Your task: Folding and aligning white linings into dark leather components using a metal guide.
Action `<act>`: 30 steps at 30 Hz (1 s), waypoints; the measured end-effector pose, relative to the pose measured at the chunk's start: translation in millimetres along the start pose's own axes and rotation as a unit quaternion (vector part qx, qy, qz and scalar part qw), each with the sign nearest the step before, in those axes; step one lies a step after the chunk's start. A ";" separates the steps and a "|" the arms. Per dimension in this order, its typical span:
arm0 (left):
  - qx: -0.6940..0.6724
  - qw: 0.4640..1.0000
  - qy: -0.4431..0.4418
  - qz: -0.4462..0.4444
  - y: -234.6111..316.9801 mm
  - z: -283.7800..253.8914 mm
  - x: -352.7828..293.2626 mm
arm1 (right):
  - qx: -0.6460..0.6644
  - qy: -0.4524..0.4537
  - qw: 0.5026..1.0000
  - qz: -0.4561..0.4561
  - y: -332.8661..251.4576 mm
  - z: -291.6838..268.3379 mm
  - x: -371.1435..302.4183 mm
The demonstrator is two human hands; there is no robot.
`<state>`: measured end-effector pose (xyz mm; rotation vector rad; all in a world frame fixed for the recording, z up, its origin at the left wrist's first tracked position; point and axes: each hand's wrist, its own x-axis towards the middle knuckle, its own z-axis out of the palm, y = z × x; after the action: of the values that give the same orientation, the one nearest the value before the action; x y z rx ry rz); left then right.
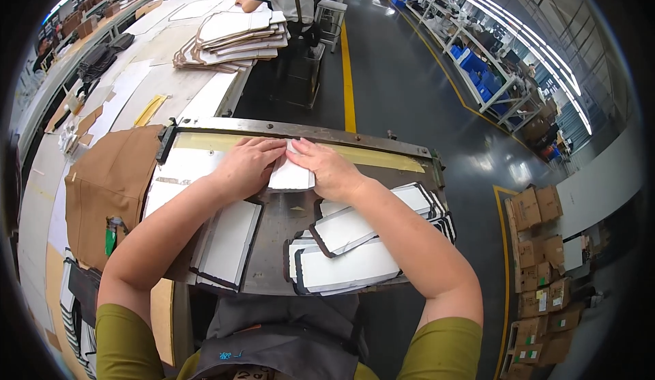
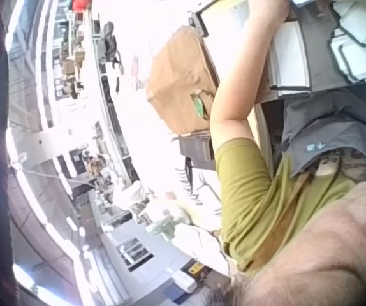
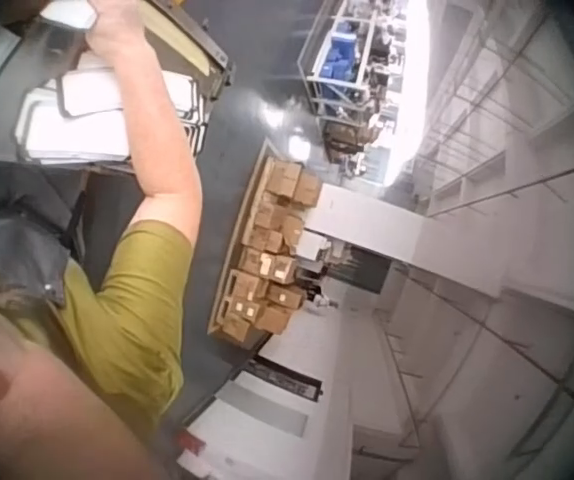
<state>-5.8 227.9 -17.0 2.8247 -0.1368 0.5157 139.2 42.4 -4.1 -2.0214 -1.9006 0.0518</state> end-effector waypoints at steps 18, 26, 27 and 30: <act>0.048 0.998 0.037 0.000 6.1 1.4 -4.2 | -0.083 0.002 0.996 0.031 -12.0 -9.7 -6.2; 0.019 0.999 0.002 -0.027 10.7 -8.1 -1.2 | -0.072 0.064 0.995 0.010 -8.8 -4.8 -6.7; 0.014 1.000 0.008 -0.027 10.0 -8.0 -2.1 | -0.069 0.073 0.995 0.008 -9.9 -5.0 -6.5; 0.015 1.000 0.013 0.009 7.7 -7.0 -6.6 | -0.051 0.057 0.997 0.003 -13.9 -6.7 -8.8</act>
<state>-15.3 222.7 -11.1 2.8484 -0.1520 0.5620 126.9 32.7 4.2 -2.0478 -1.8619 -0.1580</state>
